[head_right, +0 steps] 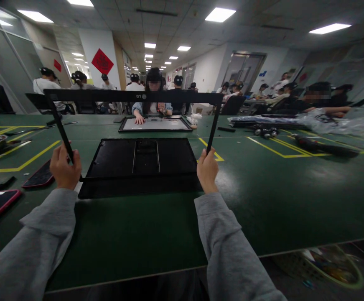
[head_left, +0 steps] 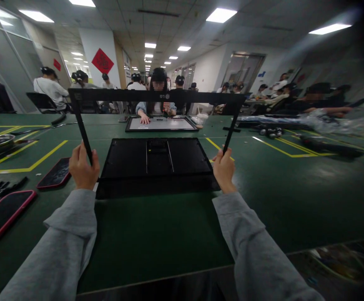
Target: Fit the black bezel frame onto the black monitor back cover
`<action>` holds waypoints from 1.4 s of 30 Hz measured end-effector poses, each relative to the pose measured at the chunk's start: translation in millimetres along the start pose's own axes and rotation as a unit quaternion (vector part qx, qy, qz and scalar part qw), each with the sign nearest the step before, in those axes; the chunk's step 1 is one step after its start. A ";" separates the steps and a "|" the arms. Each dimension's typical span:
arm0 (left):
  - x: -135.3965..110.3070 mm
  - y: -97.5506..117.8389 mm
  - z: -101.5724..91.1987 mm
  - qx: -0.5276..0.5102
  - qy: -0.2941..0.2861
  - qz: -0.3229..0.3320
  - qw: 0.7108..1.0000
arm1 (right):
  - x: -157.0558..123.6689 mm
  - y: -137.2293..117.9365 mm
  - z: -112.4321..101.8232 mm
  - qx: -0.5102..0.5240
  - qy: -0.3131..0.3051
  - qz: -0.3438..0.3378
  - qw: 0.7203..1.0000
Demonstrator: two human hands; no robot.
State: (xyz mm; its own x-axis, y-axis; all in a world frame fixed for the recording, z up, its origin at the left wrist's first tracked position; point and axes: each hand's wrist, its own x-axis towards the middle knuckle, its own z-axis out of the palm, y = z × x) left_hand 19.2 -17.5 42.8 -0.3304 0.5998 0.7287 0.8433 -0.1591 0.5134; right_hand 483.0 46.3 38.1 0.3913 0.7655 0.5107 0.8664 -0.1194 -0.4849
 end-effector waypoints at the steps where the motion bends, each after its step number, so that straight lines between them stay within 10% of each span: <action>1: 0.1 -0.8 1.9 0.014 0.020 0.008 1.000 | 0.8 1.5 1.9 -0.011 -0.008 0.001 1.000; 13: -8.3 -33.1 30.8 0.158 -0.189 -0.055 0.967 | 1.8 21.2 28.0 -0.126 -0.141 -0.052 0.981; 21: 4.9 -55.2 33.5 -0.019 -0.263 -0.163 0.951 | 1.1 24.3 32.5 -0.126 -0.150 -0.062 0.979; 31: 2.8 -38.1 19.1 -0.249 -0.282 -0.359 0.854 | 1.6 15.1 28.6 -0.062 0.002 -0.102 0.993; 42: -23.3 24.8 82.7 -0.383 -0.321 -0.280 0.820 | -24.6 -27.1 23.4 0.078 -0.003 -0.193 0.978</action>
State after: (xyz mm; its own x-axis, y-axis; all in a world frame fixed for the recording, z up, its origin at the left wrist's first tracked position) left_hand 82.9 29.4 1.1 -0.0769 0.9968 0.0198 0.0414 -0.0167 0.9990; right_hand 442.7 45.5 22.1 0.0424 0.7379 0.6736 0.8908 0.2774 -0.3598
